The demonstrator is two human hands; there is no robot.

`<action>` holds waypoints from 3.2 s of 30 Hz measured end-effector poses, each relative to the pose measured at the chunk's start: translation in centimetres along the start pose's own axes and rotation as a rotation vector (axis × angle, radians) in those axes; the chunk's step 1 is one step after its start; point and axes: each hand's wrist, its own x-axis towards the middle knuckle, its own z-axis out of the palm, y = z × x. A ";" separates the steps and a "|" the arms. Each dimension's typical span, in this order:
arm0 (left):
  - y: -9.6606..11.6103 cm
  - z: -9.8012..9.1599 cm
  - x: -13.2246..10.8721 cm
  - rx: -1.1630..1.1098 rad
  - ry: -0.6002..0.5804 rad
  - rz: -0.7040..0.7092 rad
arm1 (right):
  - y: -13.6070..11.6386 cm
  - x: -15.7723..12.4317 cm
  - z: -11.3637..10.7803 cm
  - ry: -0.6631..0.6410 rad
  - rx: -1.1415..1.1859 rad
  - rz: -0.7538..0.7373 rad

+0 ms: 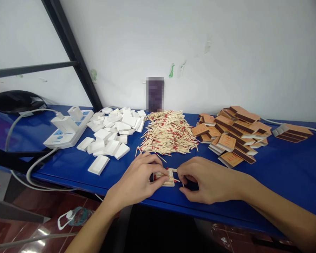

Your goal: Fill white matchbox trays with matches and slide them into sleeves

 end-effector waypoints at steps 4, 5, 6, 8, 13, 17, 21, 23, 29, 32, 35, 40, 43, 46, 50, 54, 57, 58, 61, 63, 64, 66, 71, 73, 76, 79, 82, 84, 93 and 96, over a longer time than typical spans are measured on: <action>-0.1 0.1 -0.1 -0.005 0.036 0.027 | 0.0 0.0 -0.4 0.020 0.033 -0.010; -0.1 0.1 -0.2 -0.005 0.052 0.036 | 0.1 -0.1 -0.5 0.014 0.039 0.001; -0.2 0.2 -0.2 -0.012 0.073 0.046 | 0.2 -0.1 -0.6 0.005 0.041 0.015; -0.1 0.1 -0.2 -0.049 0.127 0.061 | 0.5 -0.2 -0.8 -0.012 0.041 0.041; -0.1 0.1 -0.2 -0.140 0.306 0.041 | 1.5 -0.1 -1.4 0.059 0.057 0.055; -0.1 0.0 -0.1 -0.115 0.367 0.010 | 1.8 0.4 -1.2 0.268 0.017 0.023; -0.1 -0.1 -0.2 -0.131 0.372 0.000 | 1.7 1.0 -0.2 0.259 -0.005 0.026; -0.1 -0.1 -0.3 -0.173 0.376 0.005 | 1.6 1.1 0.2 0.211 0.010 0.037; -0.2 0.1 -0.3 -0.241 0.223 0.121 | 1.8 1.1 0.2 0.150 0.039 0.028; -0.4 0.2 -0.2 -0.184 0.182 0.127 | 1.9 1.0 0.2 0.128 0.067 0.043; -0.5 0.3 -0.2 -0.078 0.144 0.079 | 2.0 0.9 0.0 0.104 0.067 0.093; 0.1 -0.1 -0.5 -0.046 0.022 0.074 | 2.2 0.5 -0.7 0.076 0.021 0.179; 0.5 -0.3 -0.6 -0.044 -0.086 0.130 | 2.2 0.5 -0.8 0.046 0.040 0.216; 0.4 -0.3 -0.6 -0.018 -0.150 0.161 | 2.3 0.6 -0.3 0.093 0.027 0.195; 0.2 -0.1 -0.5 -0.009 -0.162 0.156 | 2.6 0.7 0.3 0.165 0.009 0.138; 0.2 0.0 -0.5 -0.030 -0.133 0.155 | 2.8 0.6 0.2 0.158 -0.009 0.140; 0.2 0.1 -0.6 -0.036 -0.112 0.146 | 2.8 0.5 -0.1 0.126 -0.004 0.151; 0.2 0.1 -0.6 -0.036 -0.108 0.143 | 2.7 0.5 -0.1 0.114 0.004 0.155; 0.1 0.2 -0.6 -0.041 -0.104 0.137 | 2.5 0.5 -0.2 0.076 0.027 0.171; 0.1 0.3 -0.5 -0.054 -0.093 0.139 | 2.2 0.5 -0.3 0.055 0.018 0.188; 0.1 0.3 -0.5 -0.062 -0.085 0.139 | 2.0 0.5 -0.4 0.047 0.001 0.198; 0.0 0.3 -0.5 -0.074 -0.072 0.135 | 1.7 0.4 -0.5 0.035 -0.053 0.211; 0.0 0.4 -0.7 -0.074 -0.067 0.101 | 1.2 0.1 -0.8 0.005 -0.121 0.208; 0.0 0.3 -0.7 -0.071 -0.065 0.092 | 1.2 0.0 -0.9 -0.008 -0.118 0.211; 0.1 0.3 -0.6 -0.070 -0.066 0.085 | 1.1 0.1 -1.1 -0.014 -0.115 0.209; 0.1 0.3 -0.6 -0.071 -0.058 0.065 | 1.1 0.3 -1.1 -0.010 -0.092 0.208; 0.0 0.4 -0.6 -0.078 -0.043 0.035 | 1.1 0.6 -1.0 0.000 -0.083 0.203; -0.1 0.4 -0.6 -0.074 -0.037 0.014 | 1.2 0.7 -0.9 0.008 -0.097 0.200; 0.6 0.2 -0.7 0.042 -0.011 -0.050 | -0.3 1.3 -1.3 0.112 -0.009 0.035; 0.7 0.1 -0.6 0.067 -0.025 -0.077 | -1.5 2.0 -0.8 0.069 0.006 -0.051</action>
